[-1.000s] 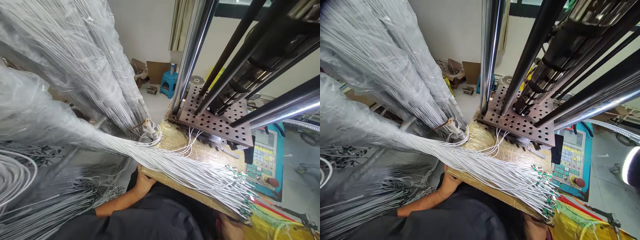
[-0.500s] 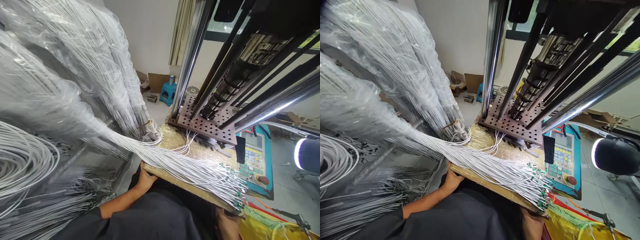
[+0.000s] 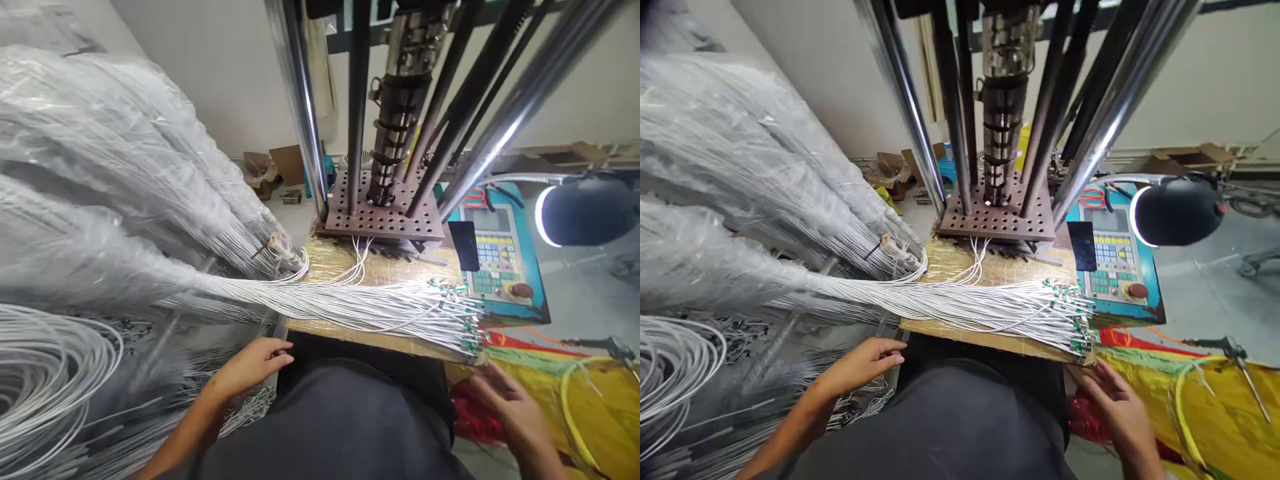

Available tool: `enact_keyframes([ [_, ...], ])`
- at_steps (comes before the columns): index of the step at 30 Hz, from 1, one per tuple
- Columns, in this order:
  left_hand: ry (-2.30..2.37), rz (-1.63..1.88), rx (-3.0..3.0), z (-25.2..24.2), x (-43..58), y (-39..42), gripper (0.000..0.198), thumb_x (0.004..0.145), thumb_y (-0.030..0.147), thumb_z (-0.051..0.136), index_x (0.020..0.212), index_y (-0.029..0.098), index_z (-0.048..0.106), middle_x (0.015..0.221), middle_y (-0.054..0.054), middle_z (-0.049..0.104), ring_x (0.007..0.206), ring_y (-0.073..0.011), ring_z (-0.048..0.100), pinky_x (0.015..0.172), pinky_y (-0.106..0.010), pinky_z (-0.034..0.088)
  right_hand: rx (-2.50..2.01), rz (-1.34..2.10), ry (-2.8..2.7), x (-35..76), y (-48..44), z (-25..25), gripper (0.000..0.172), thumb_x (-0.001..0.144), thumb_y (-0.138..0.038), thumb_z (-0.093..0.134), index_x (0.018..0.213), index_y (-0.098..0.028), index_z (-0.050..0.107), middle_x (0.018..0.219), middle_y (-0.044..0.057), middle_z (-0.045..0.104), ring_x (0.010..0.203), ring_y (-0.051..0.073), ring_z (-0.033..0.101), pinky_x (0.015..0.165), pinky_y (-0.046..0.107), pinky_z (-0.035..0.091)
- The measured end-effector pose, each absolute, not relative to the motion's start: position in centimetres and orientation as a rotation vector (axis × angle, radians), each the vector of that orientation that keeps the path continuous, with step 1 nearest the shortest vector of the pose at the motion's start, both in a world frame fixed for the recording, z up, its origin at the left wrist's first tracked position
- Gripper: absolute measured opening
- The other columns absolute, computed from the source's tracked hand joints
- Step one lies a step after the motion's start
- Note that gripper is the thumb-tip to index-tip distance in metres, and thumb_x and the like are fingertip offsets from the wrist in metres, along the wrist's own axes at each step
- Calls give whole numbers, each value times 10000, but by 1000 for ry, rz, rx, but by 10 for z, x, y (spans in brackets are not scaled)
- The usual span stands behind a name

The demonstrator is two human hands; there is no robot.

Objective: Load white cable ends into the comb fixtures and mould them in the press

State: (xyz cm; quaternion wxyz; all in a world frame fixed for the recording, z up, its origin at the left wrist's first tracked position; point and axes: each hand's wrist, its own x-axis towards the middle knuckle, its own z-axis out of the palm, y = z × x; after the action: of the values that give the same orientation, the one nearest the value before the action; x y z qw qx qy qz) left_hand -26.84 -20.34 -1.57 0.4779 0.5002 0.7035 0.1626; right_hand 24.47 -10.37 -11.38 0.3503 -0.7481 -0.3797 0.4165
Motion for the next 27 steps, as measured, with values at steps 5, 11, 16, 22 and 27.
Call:
enact_keyframes([
  [5,1400,599,1933,32,-179,-98,303,1004,315,510,1189,240,737,1144,-99,729,1096,-242,662,1036,-380,495,-1691,364,-947,246,-87,-75,431,788,-407,776,1154,-180,772,1124,191,742,1034,378,720,952,526,561],
  [11,1123,77,2474,-7,-77,32,117,885,203,669,951,144,745,1017,-126,669,983,-268,624,922,-386,516,-1186,-5,-1624,179,-46,-60,361,843,-218,752,1201,-205,712,1207,123,725,1110,305,693,1041,519,519],
  [16,1119,195,2362,-13,-79,36,158,915,233,648,954,163,784,906,-81,694,899,-220,637,844,-327,500,-1203,1,-1618,176,-44,-83,353,860,-217,738,1210,-226,688,1226,114,719,1123,306,688,1035,516,497],
  [22,1168,188,2437,2,-78,28,232,959,249,584,854,183,780,816,-78,659,846,-214,620,811,-322,480,-1155,109,-1615,184,-43,-85,364,862,-218,733,1222,-251,686,1249,88,708,1145,294,678,1046,497,492],
  [27,1209,67,2486,8,-75,30,224,952,248,598,824,174,766,821,-76,683,819,-213,625,792,-320,468,-1127,125,-1602,184,-43,-81,381,860,-195,734,1234,-247,682,1250,92,707,1148,289,676,1044,484,485],
])
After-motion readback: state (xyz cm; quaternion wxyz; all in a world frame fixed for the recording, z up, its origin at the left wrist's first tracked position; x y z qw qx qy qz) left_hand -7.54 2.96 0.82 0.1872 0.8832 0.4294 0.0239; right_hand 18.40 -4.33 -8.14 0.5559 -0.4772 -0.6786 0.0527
